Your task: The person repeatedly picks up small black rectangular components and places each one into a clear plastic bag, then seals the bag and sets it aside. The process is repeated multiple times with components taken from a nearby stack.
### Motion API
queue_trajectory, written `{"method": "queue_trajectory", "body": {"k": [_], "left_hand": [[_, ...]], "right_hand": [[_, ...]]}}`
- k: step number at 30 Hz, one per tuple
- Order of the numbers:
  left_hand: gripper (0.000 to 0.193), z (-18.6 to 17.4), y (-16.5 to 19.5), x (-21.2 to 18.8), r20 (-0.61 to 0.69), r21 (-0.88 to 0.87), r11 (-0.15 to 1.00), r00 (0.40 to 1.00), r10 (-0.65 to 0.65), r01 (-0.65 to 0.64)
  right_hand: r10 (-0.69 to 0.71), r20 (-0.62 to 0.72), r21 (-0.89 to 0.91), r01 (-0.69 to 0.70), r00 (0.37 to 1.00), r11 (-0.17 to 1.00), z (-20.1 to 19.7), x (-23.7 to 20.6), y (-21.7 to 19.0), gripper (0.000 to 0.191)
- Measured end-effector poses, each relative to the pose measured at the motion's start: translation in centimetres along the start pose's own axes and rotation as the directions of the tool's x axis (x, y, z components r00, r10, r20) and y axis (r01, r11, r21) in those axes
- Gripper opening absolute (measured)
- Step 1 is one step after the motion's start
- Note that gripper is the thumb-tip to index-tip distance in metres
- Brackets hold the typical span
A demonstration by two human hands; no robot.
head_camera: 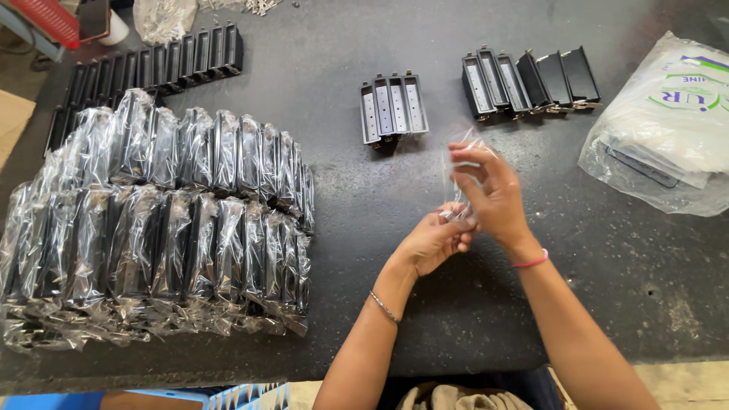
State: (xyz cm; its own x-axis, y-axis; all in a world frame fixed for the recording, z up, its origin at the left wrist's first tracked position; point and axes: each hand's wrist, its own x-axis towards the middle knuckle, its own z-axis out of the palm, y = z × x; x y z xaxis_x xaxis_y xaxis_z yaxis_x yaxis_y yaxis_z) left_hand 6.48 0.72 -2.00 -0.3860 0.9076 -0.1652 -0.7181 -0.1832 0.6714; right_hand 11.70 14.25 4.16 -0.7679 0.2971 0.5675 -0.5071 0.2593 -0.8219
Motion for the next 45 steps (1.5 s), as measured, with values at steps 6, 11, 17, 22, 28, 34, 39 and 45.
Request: {"method": "queue_trajectory", "body": {"k": [6,11,17,22,28,34,39,45], "left_hand": [[0.019,0.4,-0.3,-0.3,0.090,0.104,0.989,0.989,-0.117,0.107],[0.025,0.9,-0.1,-0.5,0.103,0.140,0.979,0.981,-0.163,0.148],[0.029,2.0,-0.2,-1.0,0.158,0.207,0.946,0.946,-0.283,0.248],[0.027,2.3,0.0,-1.0,0.080,0.314,0.919,0.958,-0.275,0.238],[0.027,1.4,0.8,-1.3,-0.083,0.489,0.851,0.981,-0.176,0.194],[0.038,-1.9,5.1,-1.7,-0.356,0.477,0.868,0.872,0.336,-0.139],[0.029,-2.7,5.2,-2.0,-0.353,0.597,0.777,0.805,0.476,-0.198],[0.021,-3.3,5.7,-2.8,-0.495,0.775,0.626,0.536,0.684,-0.082]], "right_hand": [[-0.113,-0.031,-0.590,0.073,0.993,0.804,-0.3,0.6,-0.9,0.029],[-0.139,-0.004,-0.610,0.108,0.990,0.785,-0.6,1.1,-0.3,0.049],[0.279,-0.259,-0.433,-0.369,0.925,0.822,-1.3,0.1,1.3,0.028],[0.318,-0.278,-0.152,-0.369,0.906,0.917,-1.7,0.4,2.6,0.035],[-0.040,-0.119,-0.486,-0.023,0.992,0.873,-1.5,0.7,2.2,0.083],[-0.001,0.045,-0.613,0.029,0.999,0.790,-1.0,0.7,0.7,0.091],[0.116,0.224,-0.558,0.030,0.968,0.829,0.6,0.2,0.3,0.096],[0.205,0.288,-0.375,-0.087,0.935,0.923,1.1,-0.1,0.4,0.114]]}}
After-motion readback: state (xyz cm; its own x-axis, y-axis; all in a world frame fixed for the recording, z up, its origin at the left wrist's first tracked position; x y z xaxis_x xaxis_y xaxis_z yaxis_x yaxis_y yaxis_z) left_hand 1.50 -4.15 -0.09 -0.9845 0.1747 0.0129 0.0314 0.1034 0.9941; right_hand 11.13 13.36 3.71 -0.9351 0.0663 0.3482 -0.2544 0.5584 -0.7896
